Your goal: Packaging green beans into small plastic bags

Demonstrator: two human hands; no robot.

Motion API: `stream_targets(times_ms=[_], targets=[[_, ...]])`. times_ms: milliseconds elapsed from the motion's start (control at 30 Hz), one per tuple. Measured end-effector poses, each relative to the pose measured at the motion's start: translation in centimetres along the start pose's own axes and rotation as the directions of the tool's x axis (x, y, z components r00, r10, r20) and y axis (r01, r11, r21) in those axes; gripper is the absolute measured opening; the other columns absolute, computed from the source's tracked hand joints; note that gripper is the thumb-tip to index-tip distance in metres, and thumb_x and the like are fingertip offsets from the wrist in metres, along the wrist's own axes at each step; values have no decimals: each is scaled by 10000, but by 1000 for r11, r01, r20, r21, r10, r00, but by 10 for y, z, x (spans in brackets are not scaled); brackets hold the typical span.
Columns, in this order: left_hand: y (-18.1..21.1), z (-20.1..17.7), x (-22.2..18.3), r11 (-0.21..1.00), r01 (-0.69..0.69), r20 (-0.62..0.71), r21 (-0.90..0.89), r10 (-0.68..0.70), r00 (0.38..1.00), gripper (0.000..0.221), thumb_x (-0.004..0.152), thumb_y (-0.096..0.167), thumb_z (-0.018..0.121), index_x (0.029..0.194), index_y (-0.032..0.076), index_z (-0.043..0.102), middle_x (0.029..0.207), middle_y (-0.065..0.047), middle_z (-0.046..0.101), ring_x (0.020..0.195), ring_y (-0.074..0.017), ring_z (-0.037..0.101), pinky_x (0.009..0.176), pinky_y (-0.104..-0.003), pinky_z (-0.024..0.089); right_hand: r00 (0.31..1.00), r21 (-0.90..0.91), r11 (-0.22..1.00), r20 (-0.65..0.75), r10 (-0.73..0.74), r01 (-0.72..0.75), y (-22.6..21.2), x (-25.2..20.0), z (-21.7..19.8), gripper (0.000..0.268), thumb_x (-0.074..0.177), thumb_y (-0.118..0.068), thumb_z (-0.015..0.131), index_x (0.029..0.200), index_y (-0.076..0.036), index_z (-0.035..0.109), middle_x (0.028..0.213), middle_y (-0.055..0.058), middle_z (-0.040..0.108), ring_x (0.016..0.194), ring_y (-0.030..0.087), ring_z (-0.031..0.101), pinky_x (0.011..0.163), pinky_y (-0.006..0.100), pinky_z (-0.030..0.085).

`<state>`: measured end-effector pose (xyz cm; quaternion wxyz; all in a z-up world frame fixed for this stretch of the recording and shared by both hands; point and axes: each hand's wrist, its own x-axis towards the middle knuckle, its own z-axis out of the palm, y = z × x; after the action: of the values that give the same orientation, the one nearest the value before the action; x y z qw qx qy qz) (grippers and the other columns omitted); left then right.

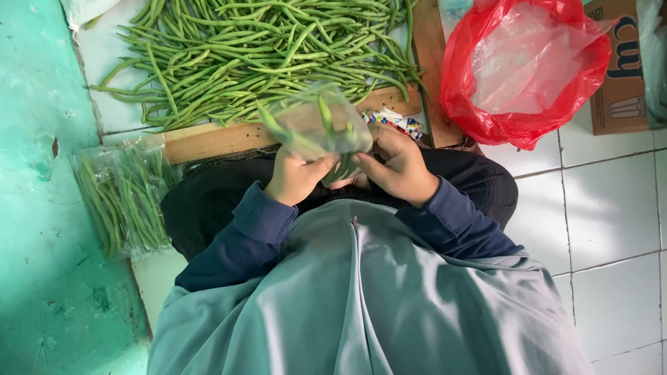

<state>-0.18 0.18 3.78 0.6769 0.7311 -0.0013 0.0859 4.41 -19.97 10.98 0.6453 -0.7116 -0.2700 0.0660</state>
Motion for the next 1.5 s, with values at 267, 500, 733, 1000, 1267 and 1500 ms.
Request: stream_targets(times_ms=[267, 500, 733, 1000, 1267, 1500], targets=[[40, 1, -7, 935, 237, 69, -265, -227, 971, 173, 955, 230, 771, 1050, 86, 764, 1017, -46, 762, 1016, -122, 611, 911, -382, 528, 972, 201, 953, -17, 236, -228, 40, -15, 10, 99, 981, 27, 672, 1065, 77, 669, 749, 175, 690, 691, 198, 719, 574, 291, 579], [-33, -13, 0, 946, 324, 123, -18, -320, 940, 178, 898, 293, 815, 990, 142, 797, 907, -26, 782, 936, -101, 686, 852, -368, 541, 984, 16, 992, -126, 128, -127, 57, 5, 7, 148, 971, 27, 724, 1101, 81, 679, 774, 191, 634, 770, 186, 640, 640, 326, 561], [-40, -9, -8, 953, 293, 165, -83, -277, 947, 172, 892, 229, 830, 1003, 104, 791, 922, -58, 785, 967, -150, 706, 881, -366, 538, 962, 119, 967, -129, 242, -227, 99, -8, 4, 115, 954, 35, 709, 1048, 45, 643, 741, 109, 571, 707, 138, 605, 604, 241, 503], [-59, -17, -9, 909, 361, 152, -207, -335, 930, 199, 874, 158, 829, 1054, 103, 765, 1013, -43, 786, 986, -98, 671, 920, -343, 543, 931, 90, 935, -99, 350, -342, 110, -13, 17, 136, 910, -18, 774, 1016, 1, 691, 749, 73, 657, 695, 96, 631, 606, 229, 532], [-49, -4, -11, 856, 394, 196, -333, -346, 917, 330, 769, 61, 905, 1063, 59, 755, 1033, -91, 786, 996, -158, 704, 940, -356, 549, 910, 156, 911, -113, 399, -381, 104, -10, 24, 127, 864, 30, 755, 971, 9, 690, 748, 85, 657, 711, 116, 649, 620, 245, 545], [-25, -8, -8, 862, 365, 177, -351, -322, 930, 127, 873, 95, 831, 968, 63, 755, 937, -50, 779, 898, -99, 684, 860, -306, 565, 930, 186, 927, -112, 350, -326, 135, -15, 12, 139, 937, -19, 774, 1014, 30, 669, 732, 120, 669, 684, 149, 688, 619, 270, 577]])
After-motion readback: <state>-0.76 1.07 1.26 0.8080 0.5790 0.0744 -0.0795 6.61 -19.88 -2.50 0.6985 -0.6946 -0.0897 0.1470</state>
